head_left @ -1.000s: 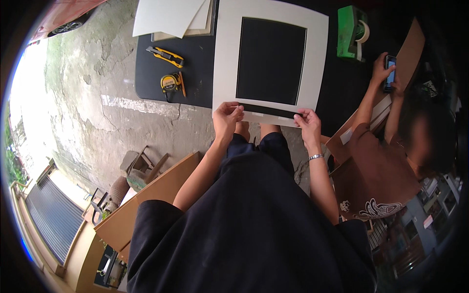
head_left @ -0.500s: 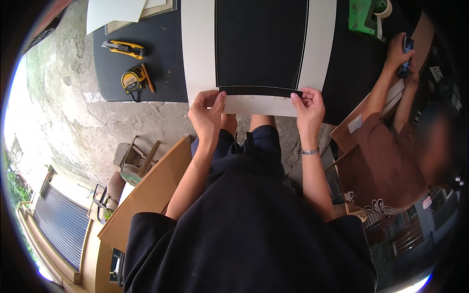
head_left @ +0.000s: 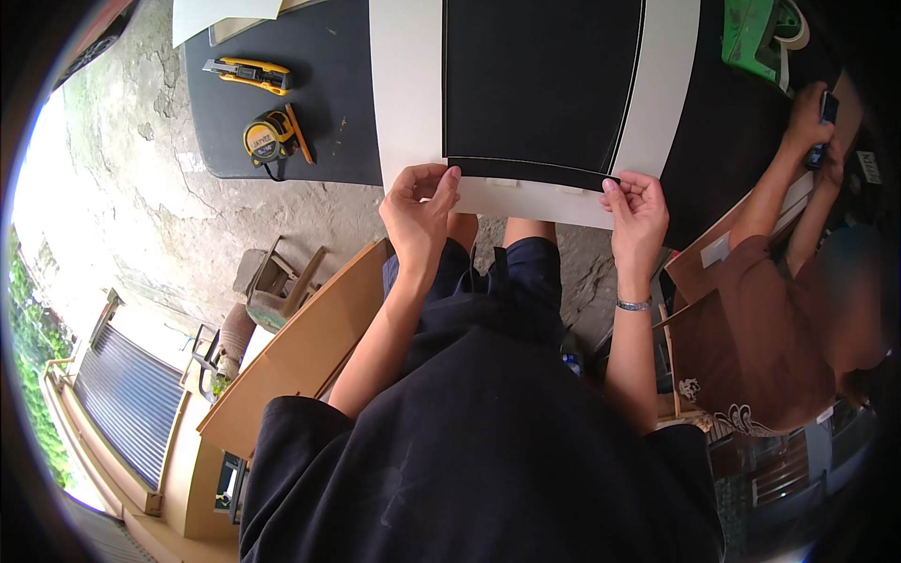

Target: The person assembles a white rectangular frame by attaching black strips to its edges using a utility knife and tape. They repeatedly align, cut, and secure the strips while adjusting the frame on a work surface.

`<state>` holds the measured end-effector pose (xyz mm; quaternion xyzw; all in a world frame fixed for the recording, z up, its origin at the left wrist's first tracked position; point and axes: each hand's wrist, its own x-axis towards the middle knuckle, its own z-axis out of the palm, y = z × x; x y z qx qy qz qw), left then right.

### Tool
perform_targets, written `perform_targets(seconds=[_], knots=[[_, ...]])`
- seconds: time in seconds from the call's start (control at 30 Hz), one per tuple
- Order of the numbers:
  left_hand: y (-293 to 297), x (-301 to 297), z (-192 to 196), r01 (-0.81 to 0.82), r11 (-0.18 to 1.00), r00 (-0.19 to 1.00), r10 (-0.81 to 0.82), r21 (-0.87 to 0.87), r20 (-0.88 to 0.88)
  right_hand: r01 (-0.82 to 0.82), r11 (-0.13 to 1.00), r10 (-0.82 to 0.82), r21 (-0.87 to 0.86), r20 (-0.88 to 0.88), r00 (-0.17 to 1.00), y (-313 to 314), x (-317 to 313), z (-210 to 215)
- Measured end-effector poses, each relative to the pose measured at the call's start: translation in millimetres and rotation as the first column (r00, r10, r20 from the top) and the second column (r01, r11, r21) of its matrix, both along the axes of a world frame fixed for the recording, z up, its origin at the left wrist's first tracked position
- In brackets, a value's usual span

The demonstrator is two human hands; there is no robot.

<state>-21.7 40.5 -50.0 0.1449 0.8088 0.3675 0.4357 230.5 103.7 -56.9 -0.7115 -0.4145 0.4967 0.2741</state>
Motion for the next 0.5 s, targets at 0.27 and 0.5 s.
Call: perform_targets(seconds=[0.27,0.5], knots=[[1.1,0.0,0.2,-0.015,1.0,1.0,0.015,-0.007,0.01,-0.022,0.999,0.021,-0.023,-0.014,1.0,1.3,2.2,0.4],[1.3,-0.1,0.1,-0.002,1.0,1.0,0.002,-0.012,-0.001,-0.018,1.0,0.017,-0.016,-0.027,0.999,1.0,1.0,1.4]])
